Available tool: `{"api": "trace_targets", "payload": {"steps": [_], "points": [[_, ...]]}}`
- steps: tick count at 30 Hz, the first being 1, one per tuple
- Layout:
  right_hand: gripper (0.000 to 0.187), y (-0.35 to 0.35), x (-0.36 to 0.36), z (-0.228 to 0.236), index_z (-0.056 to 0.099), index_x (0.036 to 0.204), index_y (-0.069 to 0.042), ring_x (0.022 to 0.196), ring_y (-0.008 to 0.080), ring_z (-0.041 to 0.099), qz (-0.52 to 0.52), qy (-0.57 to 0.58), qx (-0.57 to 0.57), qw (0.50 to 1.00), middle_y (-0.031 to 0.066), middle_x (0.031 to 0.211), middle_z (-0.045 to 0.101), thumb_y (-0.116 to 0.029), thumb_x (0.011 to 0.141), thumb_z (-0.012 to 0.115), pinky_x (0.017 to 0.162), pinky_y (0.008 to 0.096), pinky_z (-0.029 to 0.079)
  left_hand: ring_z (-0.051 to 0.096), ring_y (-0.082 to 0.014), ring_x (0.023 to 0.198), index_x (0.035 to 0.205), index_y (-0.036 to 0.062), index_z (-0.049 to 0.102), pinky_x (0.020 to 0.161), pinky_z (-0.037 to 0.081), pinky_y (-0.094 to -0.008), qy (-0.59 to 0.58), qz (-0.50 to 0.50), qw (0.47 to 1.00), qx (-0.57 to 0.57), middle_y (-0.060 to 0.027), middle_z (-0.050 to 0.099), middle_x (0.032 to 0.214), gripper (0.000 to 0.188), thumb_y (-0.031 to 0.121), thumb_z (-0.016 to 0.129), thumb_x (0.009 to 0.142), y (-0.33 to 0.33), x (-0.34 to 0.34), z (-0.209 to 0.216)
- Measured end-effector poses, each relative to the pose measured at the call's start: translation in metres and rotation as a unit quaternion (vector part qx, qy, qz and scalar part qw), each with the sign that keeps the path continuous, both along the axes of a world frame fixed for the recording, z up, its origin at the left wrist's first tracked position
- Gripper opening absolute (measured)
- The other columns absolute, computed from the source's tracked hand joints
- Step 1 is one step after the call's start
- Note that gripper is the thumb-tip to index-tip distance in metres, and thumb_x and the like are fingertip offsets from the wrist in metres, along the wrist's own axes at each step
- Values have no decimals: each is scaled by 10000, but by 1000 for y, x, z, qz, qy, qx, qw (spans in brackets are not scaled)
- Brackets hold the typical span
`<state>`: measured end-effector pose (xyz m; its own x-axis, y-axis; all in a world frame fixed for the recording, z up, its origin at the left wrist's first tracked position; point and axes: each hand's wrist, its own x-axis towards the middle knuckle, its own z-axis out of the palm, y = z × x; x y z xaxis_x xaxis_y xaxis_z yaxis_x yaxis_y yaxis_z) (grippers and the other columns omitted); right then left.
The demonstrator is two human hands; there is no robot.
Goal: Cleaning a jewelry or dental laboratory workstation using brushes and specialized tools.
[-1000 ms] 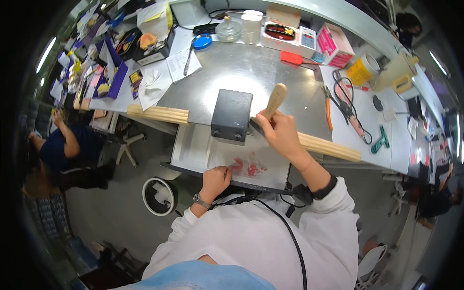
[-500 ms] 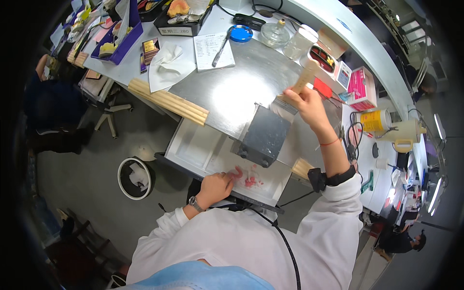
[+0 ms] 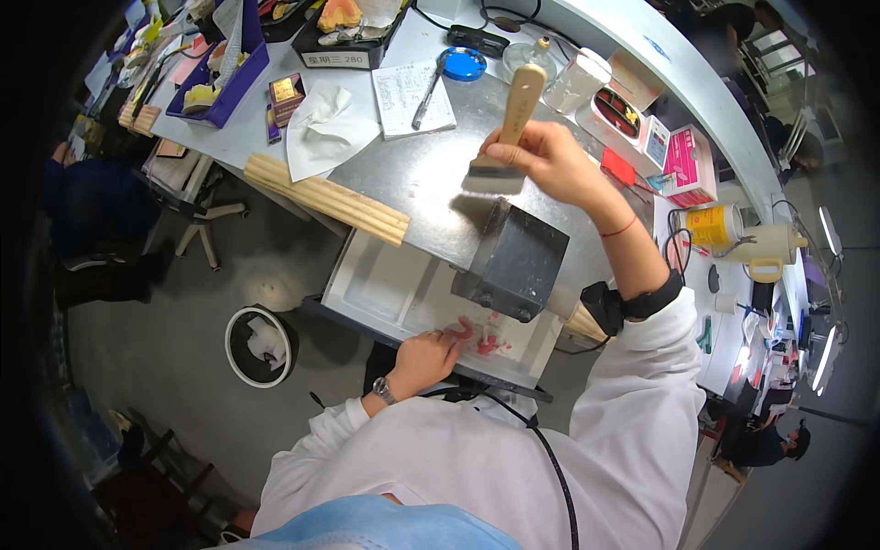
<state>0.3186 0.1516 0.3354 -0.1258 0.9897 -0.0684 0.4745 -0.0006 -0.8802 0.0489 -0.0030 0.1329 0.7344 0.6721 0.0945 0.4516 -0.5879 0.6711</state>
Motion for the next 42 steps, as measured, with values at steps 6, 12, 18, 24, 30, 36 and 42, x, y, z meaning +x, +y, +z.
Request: {"api": "trace_targets", "payload": {"steps": [6,12,18,24,30,36,42], "points": [[225,11,15,-2,730,1007,-45,896,162,690,-70,-152,60,984,94,919,733,-234,897,677,824,301,524,652,-291,641,806,62,665,558,524,-392,-21,8,999,27,-122,647,708,196,238,594,854,0,-1,0],[169,-7,-45,-18,718,955,-37,810,188,695,-39,-239,46,969,119,878,726,-177,862,697,759,321,536,652,-287,634,734,64,636,567,531,-381,-19,3,999,51,-123,646,688,214,222,583,867,1,-4,2],[197,0,-15,-3,740,933,-68,786,264,709,-86,-171,108,976,146,859,722,-218,812,703,751,356,536,658,-311,678,852,65,698,604,520,-389,-49,-24,998,10,-135,674,752,194,216,582,888,3,-8,9],[213,-5,21,-31,738,875,-51,779,319,703,-217,-244,84,941,180,803,706,-240,788,695,758,407,540,680,-259,744,893,-2,687,673,520,-330,-226,108,966,-69,-145,702,856,132,113,623,895,62,-22,82],[176,4,-32,-30,727,851,-41,777,313,700,-86,-155,150,973,176,806,707,-197,775,696,749,381,533,610,-351,1011,1185,-39,568,874,481,-405,-113,195,954,196,-218,639,1074,312,145,531,937,165,-13,93],[189,3,-37,-19,740,896,-53,771,291,701,-68,-137,170,974,169,815,709,-203,784,714,745,358,537,370,-393,1352,1351,-63,434,1120,268,-514,54,149,962,221,-268,434,1412,504,269,464,973,170,16,71],[141,-21,-55,-31,738,866,-73,718,328,678,11,-212,173,962,188,776,680,-170,773,697,683,380,529,394,-402,1331,1348,-41,429,1099,274,-539,-27,33,975,219,-257,462,1386,474,214,516,958,125,16,74]]}}
